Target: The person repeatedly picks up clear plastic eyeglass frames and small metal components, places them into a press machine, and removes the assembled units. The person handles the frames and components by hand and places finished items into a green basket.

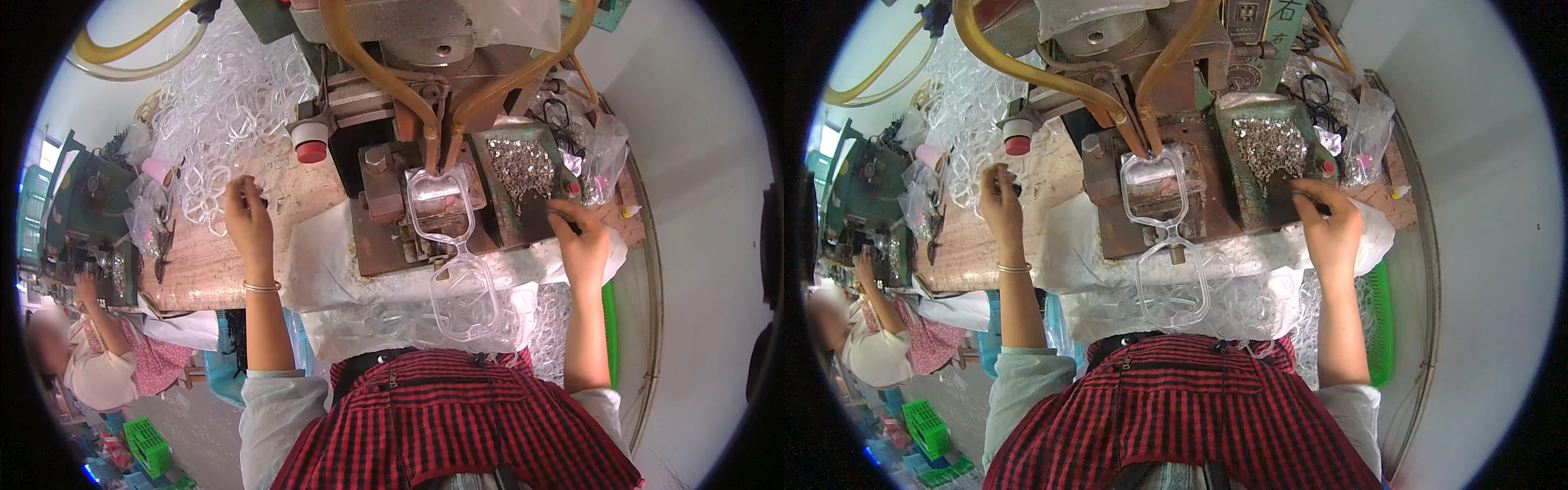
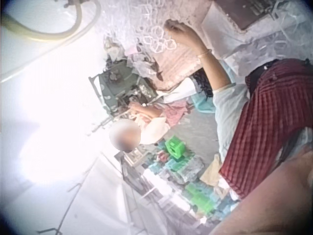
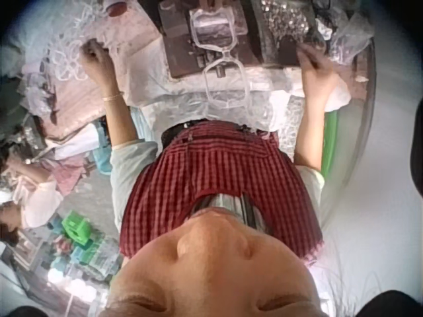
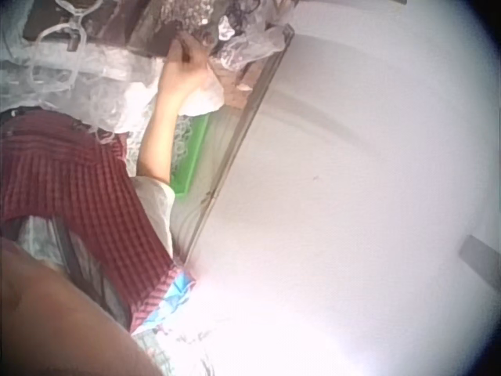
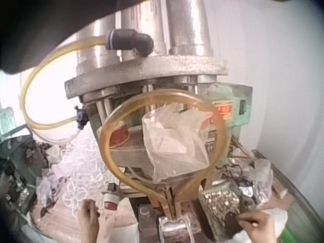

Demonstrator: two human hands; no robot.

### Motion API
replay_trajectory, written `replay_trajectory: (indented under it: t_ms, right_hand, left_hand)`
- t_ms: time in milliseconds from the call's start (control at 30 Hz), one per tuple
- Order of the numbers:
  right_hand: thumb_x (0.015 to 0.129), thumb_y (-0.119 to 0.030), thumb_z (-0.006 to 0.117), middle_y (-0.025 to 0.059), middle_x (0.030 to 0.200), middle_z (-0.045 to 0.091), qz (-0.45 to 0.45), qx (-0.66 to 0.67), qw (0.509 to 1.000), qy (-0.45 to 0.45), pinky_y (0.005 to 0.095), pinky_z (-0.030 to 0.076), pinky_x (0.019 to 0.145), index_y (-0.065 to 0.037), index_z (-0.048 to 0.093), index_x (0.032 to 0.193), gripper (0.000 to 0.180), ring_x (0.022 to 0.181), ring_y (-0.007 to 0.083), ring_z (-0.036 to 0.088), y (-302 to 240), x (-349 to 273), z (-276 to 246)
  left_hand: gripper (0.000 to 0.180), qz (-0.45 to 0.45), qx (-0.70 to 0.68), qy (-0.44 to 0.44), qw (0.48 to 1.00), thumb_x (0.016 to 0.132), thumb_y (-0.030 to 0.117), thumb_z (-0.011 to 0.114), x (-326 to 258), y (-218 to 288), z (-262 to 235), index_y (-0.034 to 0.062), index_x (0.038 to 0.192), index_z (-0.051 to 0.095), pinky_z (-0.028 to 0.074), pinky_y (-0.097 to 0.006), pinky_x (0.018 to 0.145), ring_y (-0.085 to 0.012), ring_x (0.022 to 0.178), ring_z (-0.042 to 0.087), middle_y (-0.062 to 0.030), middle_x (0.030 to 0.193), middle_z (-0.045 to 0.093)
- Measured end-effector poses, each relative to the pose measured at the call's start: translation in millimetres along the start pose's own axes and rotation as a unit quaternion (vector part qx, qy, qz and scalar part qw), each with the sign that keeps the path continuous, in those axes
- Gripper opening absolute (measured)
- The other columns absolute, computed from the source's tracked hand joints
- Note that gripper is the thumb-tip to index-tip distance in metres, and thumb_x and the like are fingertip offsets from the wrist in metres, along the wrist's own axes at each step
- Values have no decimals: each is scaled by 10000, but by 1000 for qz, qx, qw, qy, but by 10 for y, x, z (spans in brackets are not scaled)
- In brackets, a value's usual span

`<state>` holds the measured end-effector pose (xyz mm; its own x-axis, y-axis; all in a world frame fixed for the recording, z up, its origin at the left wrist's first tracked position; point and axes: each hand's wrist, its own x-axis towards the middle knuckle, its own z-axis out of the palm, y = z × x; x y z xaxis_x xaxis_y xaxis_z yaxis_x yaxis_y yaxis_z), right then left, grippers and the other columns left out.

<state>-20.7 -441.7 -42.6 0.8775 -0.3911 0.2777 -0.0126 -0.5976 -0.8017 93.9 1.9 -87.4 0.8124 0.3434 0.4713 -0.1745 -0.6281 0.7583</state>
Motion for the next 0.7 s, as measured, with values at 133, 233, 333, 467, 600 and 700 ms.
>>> replay_trajectory:
  t_ms: [133, 233, 333, 467, 600, 700]
  right_hand:
    - [818, 5, 739, 39, 891, 729, 9, 170, 980, -99, 241, 506, 808, -9, 743, 950, 133, 843, 102, 660, -438, 228, 213]
    - [796, 21, 764, 37, 919, 723, -103, 263, 955, -89, 236, 505, 823, -9, 718, 1019, 229, 865, 93, 655, -822, 352, 486]
    - [797, 69, 744, 13, 900, 688, -72, 384, 915, -100, 258, 496, 884, 1, 596, 1239, 470, 939, 107, 635, -896, 287, 844]
    - [802, 89, 729, 15, 875, 686, -29, 446, 887, -118, 271, 461, 941, 13, 546, 1286, 524, 992, 112, 609, -1048, 215, 876]
    - [810, 98, 722, 13, 856, 684, -3, 476, 867, -146, 268, 446, 961, 8, 546, 1285, 515, 1037, 114, 597, -1137, 206, 853]
    - [844, 98, 700, 38, 1029, 679, 70, 547, 817, -170, 306, 416, 1068, -7, 530, 1319, 516, 1059, 147, 604, -1158, 182, 828]
  left_hand:
    - [187, 13, -228, 15, 973, 1043, 168, 529, -130, 665, -46, 10, 1051, 628, 462, -251, 818, -92, 907, 565, -43, 999, 618]
    - [198, 102, -301, 54, 947, 1047, 115, 467, -463, 1158, 25, -31, 1028, 600, 473, -273, 828, -139, 901, 570, -87, 1008, 611]
    - [175, 105, -413, 41, 904, 1044, 100, 456, -687, 1220, 163, -32, 1086, 561, 484, -315, 883, -177, 960, 582, -122, 1039, 604]
    - [193, 82, -486, 33, 870, 1054, 107, 411, -620, 1318, 22, -25, 1129, 531, 493, -344, 910, -218, 973, 596, -153, 1085, 596]
    - [215, 299, -315, -66, 898, 1045, 121, 486, -224, 1938, -215, -41, 1160, 568, 494, -353, 899, -211, 1009, 591, -172, 1104, 613]
    - [247, 285, -281, -32, 916, 1035, 130, 518, -43, 1900, -79, -48, 1199, 565, 495, -343, 898, -196, 1004, 588, -175, 1143, 598]
